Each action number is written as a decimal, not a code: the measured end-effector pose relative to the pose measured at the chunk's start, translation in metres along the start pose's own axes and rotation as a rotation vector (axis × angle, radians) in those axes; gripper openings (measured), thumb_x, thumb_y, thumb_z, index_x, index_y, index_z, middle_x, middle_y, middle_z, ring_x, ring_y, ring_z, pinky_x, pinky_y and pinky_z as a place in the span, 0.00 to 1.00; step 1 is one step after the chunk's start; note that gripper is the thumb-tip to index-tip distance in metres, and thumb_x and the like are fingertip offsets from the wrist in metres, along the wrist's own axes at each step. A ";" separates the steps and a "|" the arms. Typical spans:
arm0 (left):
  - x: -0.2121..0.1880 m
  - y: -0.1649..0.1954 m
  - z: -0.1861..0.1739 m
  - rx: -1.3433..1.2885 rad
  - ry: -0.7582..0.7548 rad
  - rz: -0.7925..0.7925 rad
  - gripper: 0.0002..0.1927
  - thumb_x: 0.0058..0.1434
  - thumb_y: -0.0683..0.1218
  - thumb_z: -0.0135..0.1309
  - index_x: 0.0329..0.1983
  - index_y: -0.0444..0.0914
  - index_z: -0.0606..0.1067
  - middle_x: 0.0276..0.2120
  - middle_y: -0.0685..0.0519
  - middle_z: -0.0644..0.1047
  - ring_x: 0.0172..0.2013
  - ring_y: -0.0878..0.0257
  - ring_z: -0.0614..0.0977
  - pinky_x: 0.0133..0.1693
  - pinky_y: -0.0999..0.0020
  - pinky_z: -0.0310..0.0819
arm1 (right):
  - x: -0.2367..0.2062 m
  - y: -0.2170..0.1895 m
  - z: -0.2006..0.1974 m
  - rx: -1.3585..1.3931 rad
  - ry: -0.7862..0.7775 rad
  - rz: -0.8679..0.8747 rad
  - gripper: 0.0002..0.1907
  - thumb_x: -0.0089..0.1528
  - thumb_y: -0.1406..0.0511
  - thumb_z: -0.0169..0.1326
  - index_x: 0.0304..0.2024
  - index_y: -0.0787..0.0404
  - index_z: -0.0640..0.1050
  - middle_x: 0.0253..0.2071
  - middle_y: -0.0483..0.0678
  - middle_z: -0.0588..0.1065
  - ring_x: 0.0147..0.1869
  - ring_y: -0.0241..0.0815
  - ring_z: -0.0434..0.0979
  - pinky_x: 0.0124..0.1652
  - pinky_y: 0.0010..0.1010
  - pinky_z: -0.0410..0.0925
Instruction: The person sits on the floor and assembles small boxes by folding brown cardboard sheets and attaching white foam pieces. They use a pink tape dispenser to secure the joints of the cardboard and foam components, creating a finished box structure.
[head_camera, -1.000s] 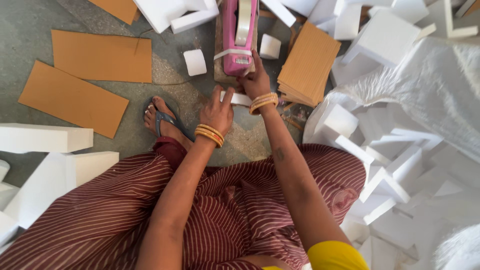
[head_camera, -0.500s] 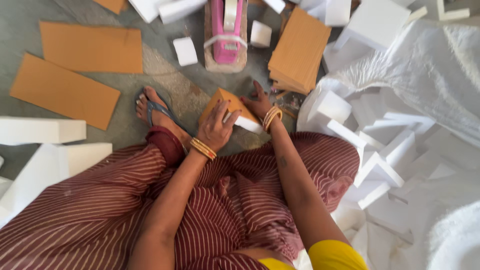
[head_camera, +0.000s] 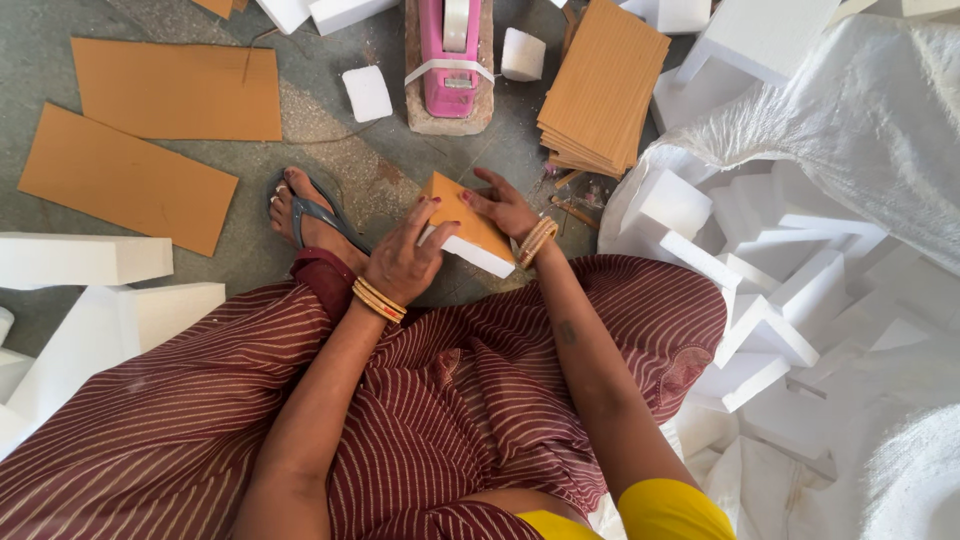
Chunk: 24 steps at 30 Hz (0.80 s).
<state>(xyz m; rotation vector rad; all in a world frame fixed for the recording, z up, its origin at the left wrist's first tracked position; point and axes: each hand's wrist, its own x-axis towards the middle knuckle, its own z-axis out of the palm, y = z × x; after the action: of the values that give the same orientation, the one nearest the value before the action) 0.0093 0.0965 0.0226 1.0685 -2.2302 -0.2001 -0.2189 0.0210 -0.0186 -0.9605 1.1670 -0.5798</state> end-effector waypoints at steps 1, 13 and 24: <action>0.001 0.001 0.002 0.003 0.003 0.012 0.31 0.57 0.35 0.58 0.64 0.43 0.67 0.64 0.42 0.65 0.63 0.41 0.75 0.59 0.54 0.78 | 0.003 0.003 0.000 -0.072 0.080 0.003 0.45 0.59 0.48 0.61 0.71 0.62 0.61 0.56 0.59 0.76 0.57 0.50 0.79 0.56 0.38 0.72; 0.002 -0.015 -0.028 -0.210 0.008 -0.224 0.34 0.59 0.40 0.57 0.68 0.39 0.61 0.65 0.40 0.70 0.64 0.41 0.74 0.61 0.51 0.72 | -0.042 -0.003 -0.035 -0.155 -0.093 -0.289 0.33 0.61 0.56 0.58 0.65 0.66 0.73 0.62 0.52 0.70 0.58 0.43 0.76 0.45 0.34 0.79; -0.012 -0.071 -0.012 -0.035 -0.787 -0.676 0.35 0.61 0.55 0.58 0.72 0.54 0.63 0.62 0.53 0.75 0.58 0.55 0.79 0.56 0.56 0.77 | -0.145 -0.136 -0.146 -0.951 0.137 -0.107 0.32 0.65 0.54 0.59 0.66 0.63 0.68 0.57 0.61 0.72 0.54 0.50 0.75 0.47 0.38 0.70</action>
<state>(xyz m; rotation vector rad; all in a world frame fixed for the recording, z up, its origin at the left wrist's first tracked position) 0.0678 0.0610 -0.0016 1.9375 -2.3701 -1.1027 -0.3907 0.0234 0.1584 -1.8131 1.5522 -0.1410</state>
